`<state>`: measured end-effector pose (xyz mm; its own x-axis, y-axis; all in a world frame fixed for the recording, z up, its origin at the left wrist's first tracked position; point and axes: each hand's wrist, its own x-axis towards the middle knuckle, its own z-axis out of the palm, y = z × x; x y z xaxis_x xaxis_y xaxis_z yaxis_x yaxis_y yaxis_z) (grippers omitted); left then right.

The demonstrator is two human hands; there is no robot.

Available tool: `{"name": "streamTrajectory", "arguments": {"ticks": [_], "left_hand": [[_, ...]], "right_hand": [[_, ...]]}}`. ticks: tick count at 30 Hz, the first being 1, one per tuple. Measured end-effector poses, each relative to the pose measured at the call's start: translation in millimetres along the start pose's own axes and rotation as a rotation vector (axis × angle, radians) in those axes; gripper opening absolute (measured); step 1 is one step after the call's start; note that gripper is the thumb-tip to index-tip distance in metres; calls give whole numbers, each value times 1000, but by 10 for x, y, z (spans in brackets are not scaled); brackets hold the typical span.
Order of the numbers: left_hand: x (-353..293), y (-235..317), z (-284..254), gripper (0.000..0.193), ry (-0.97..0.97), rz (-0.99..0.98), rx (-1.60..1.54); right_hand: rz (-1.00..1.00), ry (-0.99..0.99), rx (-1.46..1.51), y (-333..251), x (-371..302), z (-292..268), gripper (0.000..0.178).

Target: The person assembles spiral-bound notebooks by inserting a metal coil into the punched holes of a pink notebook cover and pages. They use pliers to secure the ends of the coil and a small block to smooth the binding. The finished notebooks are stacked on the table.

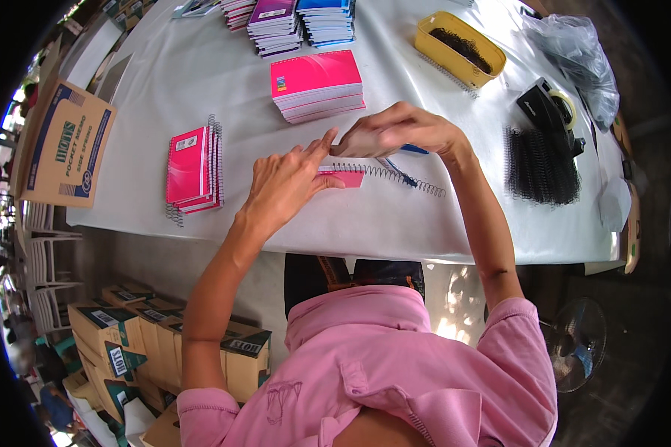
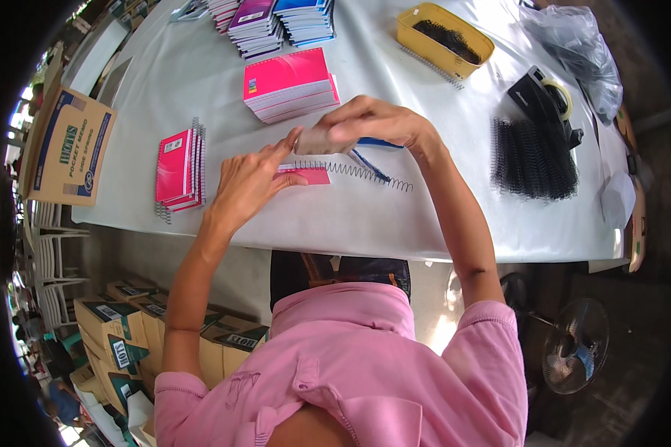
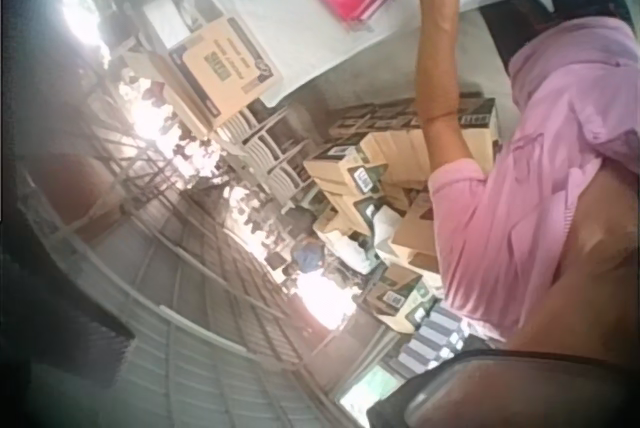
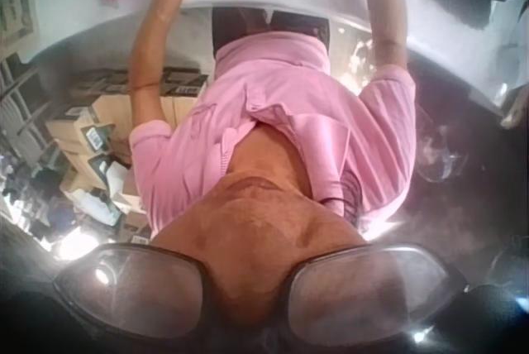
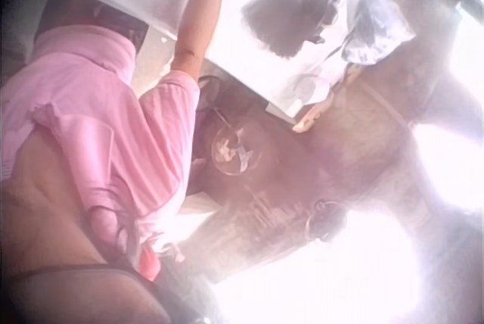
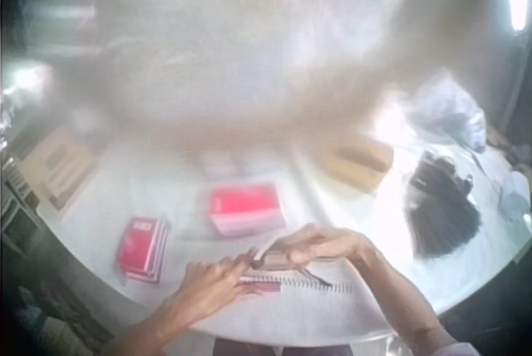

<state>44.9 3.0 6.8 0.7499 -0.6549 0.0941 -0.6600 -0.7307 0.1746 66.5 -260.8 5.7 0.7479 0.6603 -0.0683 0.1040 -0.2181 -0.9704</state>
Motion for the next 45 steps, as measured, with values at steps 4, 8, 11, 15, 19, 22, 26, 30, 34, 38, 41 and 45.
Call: {"name": "streamTrajectory", "arguments": {"ticks": [4, 8, 11, 15, 19, 22, 26, 30, 34, 38, 41, 45], "left_hand": [[-8, -46, 13, 81, 22, 21, -47], [-59, -87, 47, 81, 85, -29, -46], [-43, -73, -28, 81, 14, -106, -62], [-40, -95, 14, 83, 104, -82, -161], [-93, -102, 25, 93, 187, -109, -337], [-92, -226, 144, 106, 368, -79, -508], [-84, -229, 302, 110, 418, -182, -884], [-167, -272, 461, 109, 417, -244, -1087], [-143, -281, 495, 109, 419, -191, -1069], [-125, -271, 546, 107, 418, -184, -1142], [-156, -231, 515, 105, 386, -231, -1191], [-160, -322, 593, 102, 399, -193, -1186]], "right_hand": [[37, 9, -60, -28, 32, 61, 53], [58, 2, -54, -41, 86, 60, 54], [224, 7, -261, -152, 156, 103, 56], [-92, -19, 488, 204, 89, -3, 54], [56, 26, -91, -34, 237, 112, 49], [-88, -9, 347, 1, 216, 108, 48], [57, 31, 50, -4, 299, 100, 51], [91, 94, -134, -390, 278, 274, 56], [-35, -23, 429, -139, 330, 171, 55], [154, 45, -50, -301, 394, 239, 60], [35, 46, 242, -210, 408, 247, 50], [184, 179, -149, -391, 332, 349, 53]]}}
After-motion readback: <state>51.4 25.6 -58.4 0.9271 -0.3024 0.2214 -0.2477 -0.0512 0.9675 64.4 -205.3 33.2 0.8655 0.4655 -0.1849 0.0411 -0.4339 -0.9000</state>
